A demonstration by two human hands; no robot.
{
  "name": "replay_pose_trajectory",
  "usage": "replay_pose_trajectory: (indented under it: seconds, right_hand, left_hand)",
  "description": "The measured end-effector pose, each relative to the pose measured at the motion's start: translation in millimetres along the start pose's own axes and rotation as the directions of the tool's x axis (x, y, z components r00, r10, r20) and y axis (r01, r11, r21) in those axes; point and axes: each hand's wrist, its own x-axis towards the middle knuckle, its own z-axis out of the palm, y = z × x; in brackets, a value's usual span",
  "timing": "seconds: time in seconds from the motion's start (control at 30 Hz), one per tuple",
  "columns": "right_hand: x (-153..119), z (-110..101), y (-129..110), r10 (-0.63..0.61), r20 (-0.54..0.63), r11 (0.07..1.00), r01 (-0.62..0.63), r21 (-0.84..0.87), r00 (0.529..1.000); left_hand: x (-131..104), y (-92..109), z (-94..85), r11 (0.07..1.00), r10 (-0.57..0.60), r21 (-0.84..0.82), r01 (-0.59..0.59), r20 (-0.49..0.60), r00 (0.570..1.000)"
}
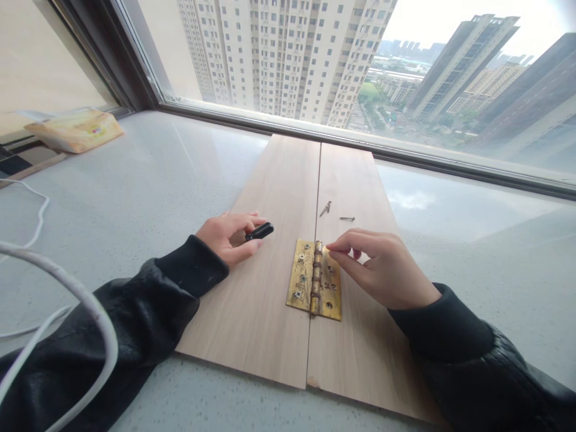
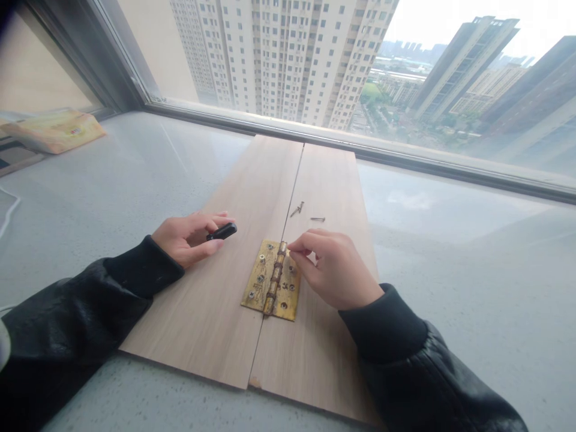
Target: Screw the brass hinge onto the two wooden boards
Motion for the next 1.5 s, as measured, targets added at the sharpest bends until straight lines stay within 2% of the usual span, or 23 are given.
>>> replay_pose_trajectory:
  seconds: [0.13,0.37,0.57,1.0,1.33,1.5]
  right_hand:
    - [-1.4,-0.5,4.2,0.016,0.009,1.0,-0.016,0.017,1.0]
    - [-9.0,-0.6,22.5,0.085,-0.1,0.994,-0.077,0.078,0.991]
    - [-11.6,2.3,21.3,0.035,-0.087,0.992,-0.024,0.124,0.996]
    - [-12.1,4.8,28.6,0.138,-0.065,0.983,-0.129,0.131,0.988]
    - [-10.2,6.9,22.2,0.087,-0.053,0.982,-0.077,0.171,0.995]
    - [-10.9,6.8,23.9,0.128,-0.045,0.98,-0.12,0.158,0.991]
  left_hand:
    - [-0.3,0.1,-0.2,1.0,0.016,-0.017,-0.016,-0.004,1.0]
    - [-0.1,1.1,-0.6,1.0,0.013,-0.01,-0.013,0.002,1.0]
    - [-0.1,0.4,-0.2,1.0,-0.001,-0.008,0.001,0.002,1.0]
    - [-0.1,0.4,0.1,1.0,0.001,-0.021,-0.001,0.008,1.0]
    - [-0.7,-1.2,2.1,1.0,0.002,-0.029,-0.003,-0.015,1.0]
    - [-1.0,-6.0,3.2,0.999,0.03,-0.039,-0.031,-0.034,0.999]
